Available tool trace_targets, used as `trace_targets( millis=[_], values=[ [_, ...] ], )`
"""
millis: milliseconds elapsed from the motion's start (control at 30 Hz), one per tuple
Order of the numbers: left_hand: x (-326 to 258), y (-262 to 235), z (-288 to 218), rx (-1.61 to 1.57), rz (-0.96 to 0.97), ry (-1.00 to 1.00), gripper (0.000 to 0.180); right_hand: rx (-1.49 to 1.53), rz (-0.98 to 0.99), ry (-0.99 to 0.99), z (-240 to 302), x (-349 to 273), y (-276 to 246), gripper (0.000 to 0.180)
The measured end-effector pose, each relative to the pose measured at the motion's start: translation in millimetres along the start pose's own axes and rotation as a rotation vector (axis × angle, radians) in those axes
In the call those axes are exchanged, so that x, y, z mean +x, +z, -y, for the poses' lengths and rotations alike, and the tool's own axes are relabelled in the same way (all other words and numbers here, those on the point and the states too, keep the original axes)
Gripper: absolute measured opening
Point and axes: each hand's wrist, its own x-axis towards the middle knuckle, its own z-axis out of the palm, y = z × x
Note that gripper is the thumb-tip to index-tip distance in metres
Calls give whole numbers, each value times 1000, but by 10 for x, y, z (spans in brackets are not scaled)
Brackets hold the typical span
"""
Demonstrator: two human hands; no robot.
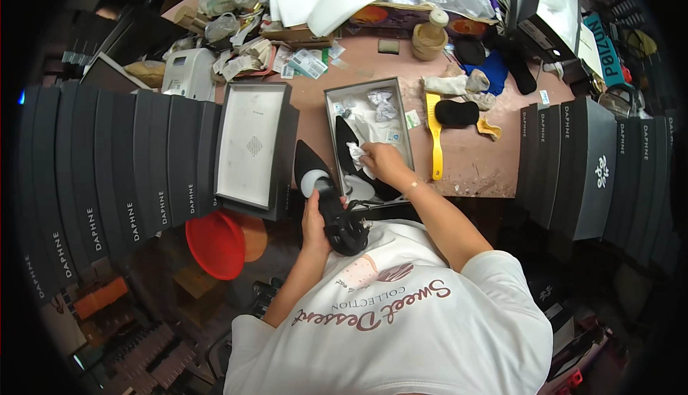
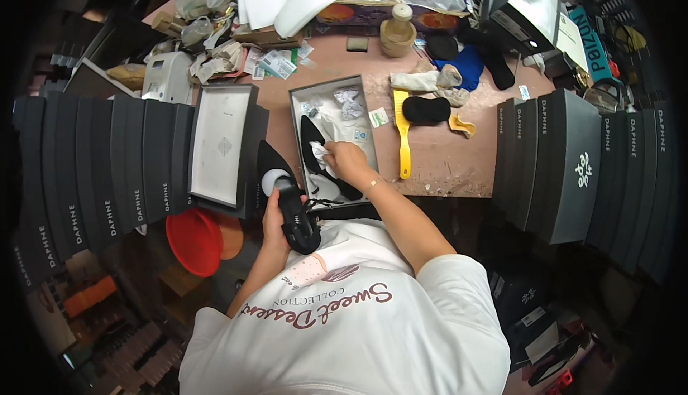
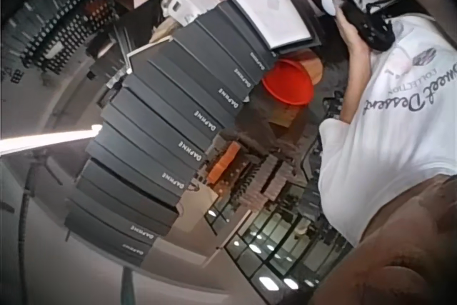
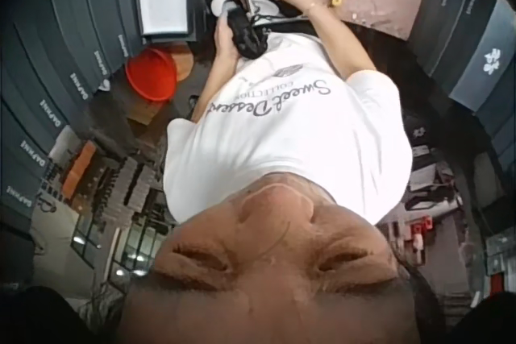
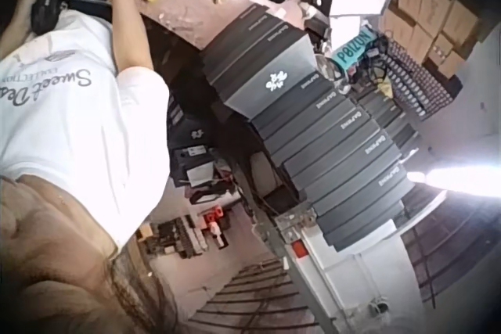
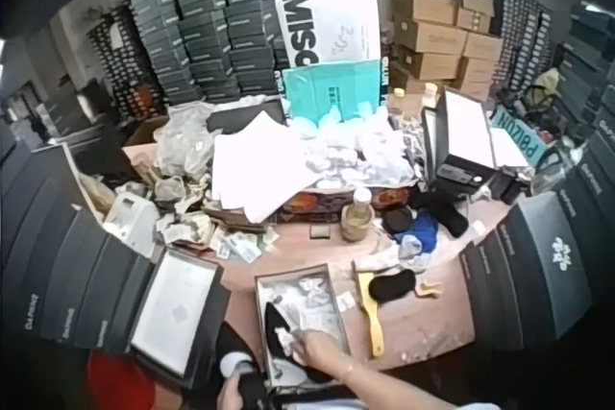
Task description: The recorder is packing high-heeled shoes into boxes, including cleaning them with a brush and wrapping them in tissue paper.
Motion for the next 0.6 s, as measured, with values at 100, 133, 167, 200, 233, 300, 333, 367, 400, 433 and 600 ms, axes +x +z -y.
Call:
trace_targets(
  millis=[100, 133, 167, 200, 233, 300, 333, 367, 400, 433, 600],
  values=[
    [115, -35, 82, -1, 23, -70, 51, 608, 108, 320, 8, -580, -634, 16],
    [71, 88, 65, 22, 18, -82, 52, 849, 85, 443, -77, -806, -740, 16],
    [22, 209, 43, 50, 12, -96, 53, 1098, 51, 560, -164, -1064, -838, 17],
    [80, 194, 76, 48, 37, -94, 54, 1122, 119, 572, -486, -1411, -796, 18],
    [106, 218, 106, 45, 20, -65, 53, 1211, 168, 596, -411, -1661, -1030, 20],
    [76, 273, 109, 105, 103, -45, 51, 1112, 345, 700, -850, -2311, -1168, 23],
    [76, 285, 123, 83, 113, -59, 49, 923, 289, 807, -1109, -2639, -1205, 20],
    [82, 279, 132, 61, 144, -75, 46, 740, 141, 1003, -1526, -3071, -1174, 17],
    [57, 312, 134, 83, 138, -74, 45, 507, -116, 1197, -1839, -3423, -1153, 16],
    [25, 380, 111, 115, 142, -80, 45, 208, -397, 1262, -2589, -4205, -895, 23],
    [-15, 127, 40, 110, 86, -100, 46, 442, -245, 1222, -2383, -3574, -1121, 32]
  ],
)
